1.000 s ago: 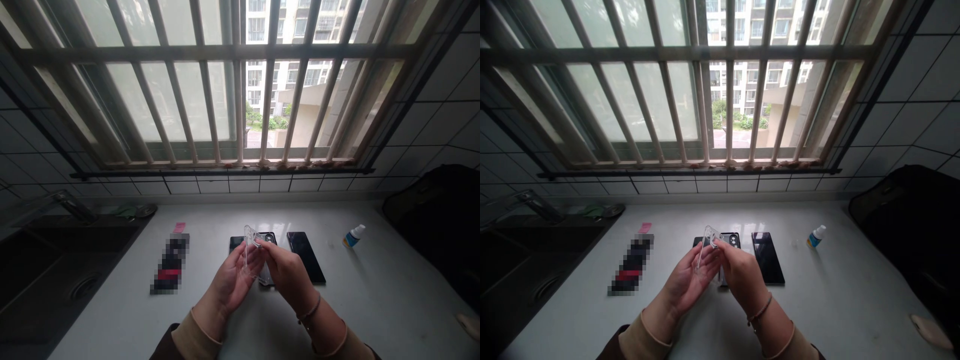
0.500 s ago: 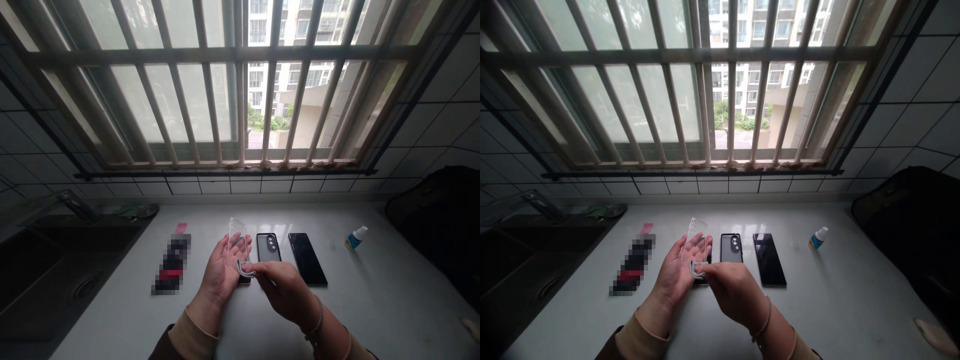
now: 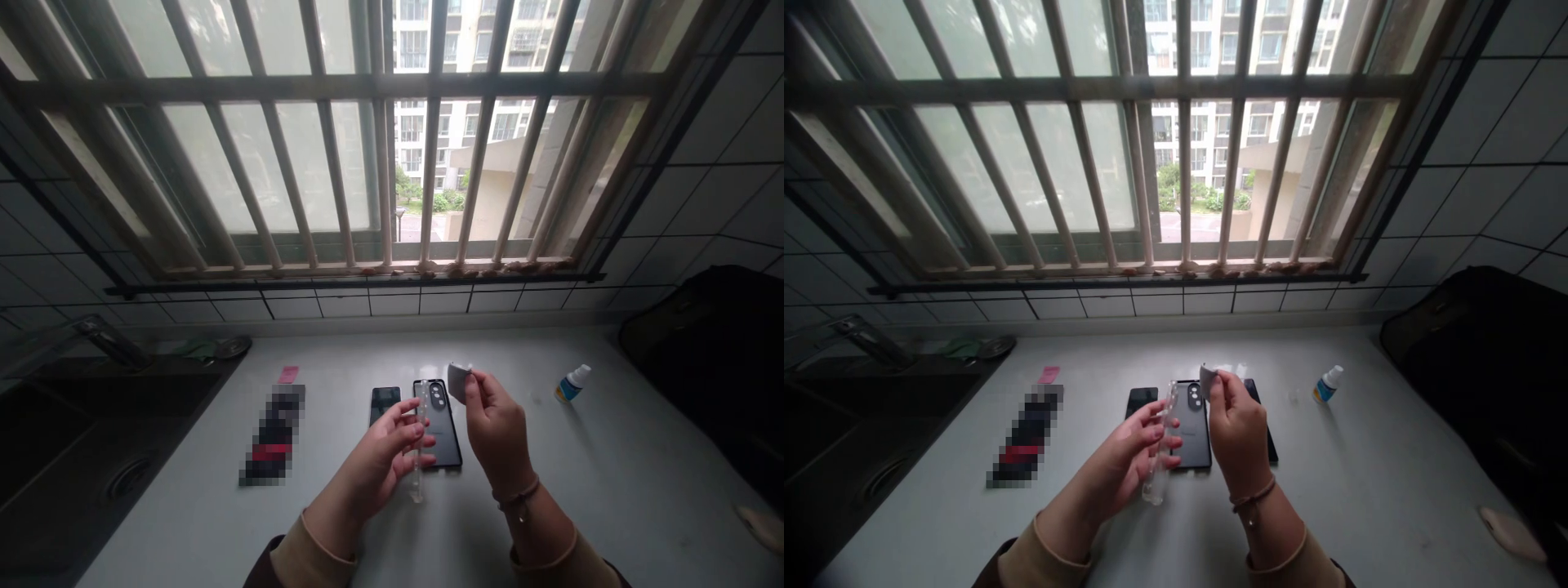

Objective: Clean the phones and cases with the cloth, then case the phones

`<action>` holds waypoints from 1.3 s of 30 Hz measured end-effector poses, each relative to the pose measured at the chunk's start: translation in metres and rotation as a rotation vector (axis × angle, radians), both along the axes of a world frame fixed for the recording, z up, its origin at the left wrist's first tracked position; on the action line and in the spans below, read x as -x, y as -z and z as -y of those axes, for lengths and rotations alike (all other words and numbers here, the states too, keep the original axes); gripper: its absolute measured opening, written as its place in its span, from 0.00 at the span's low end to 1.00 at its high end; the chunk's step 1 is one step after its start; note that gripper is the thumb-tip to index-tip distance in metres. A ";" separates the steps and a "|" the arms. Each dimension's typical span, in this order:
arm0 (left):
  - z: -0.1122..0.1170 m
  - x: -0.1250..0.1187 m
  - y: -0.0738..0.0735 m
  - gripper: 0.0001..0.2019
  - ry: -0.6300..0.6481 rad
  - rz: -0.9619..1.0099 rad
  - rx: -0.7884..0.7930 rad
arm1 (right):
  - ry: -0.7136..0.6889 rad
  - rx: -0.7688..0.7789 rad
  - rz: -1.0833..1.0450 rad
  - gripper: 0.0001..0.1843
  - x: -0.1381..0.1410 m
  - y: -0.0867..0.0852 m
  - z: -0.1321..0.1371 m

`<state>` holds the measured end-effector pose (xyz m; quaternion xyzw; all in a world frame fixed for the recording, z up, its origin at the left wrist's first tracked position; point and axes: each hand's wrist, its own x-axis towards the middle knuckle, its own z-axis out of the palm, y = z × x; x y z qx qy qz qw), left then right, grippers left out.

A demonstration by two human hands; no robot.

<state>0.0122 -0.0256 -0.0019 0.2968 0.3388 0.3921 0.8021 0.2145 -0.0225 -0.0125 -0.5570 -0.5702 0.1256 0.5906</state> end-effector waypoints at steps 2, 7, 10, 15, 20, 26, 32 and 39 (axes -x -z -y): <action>0.002 -0.003 0.006 0.35 0.028 -0.058 -0.016 | 0.017 -0.030 0.153 0.15 0.001 -0.005 0.003; 0.001 -0.005 0.013 0.38 -0.004 -0.094 -0.012 | -0.300 -0.103 0.289 0.17 0.013 -0.010 0.008; -0.002 -0.004 0.011 0.36 -0.059 -0.048 0.017 | -0.394 -0.115 0.308 0.18 0.017 -0.008 0.008; -0.009 -0.002 0.003 0.26 -0.144 0.041 0.123 | -0.470 -0.156 0.352 0.18 0.024 -0.009 0.012; -0.015 -0.003 -0.002 0.26 -0.320 0.105 0.223 | -0.610 -0.202 0.399 0.16 0.035 -0.014 0.018; -0.019 0.001 0.004 0.19 -0.438 0.084 0.223 | -0.744 -0.192 0.459 0.15 0.040 -0.024 0.029; -0.025 0.004 0.001 0.16 -0.455 0.142 0.313 | -0.796 -0.202 0.455 0.16 0.039 -0.034 0.036; -0.030 0.014 -0.006 0.23 -0.514 0.103 0.159 | -0.674 -0.082 0.214 0.11 0.031 -0.034 0.037</action>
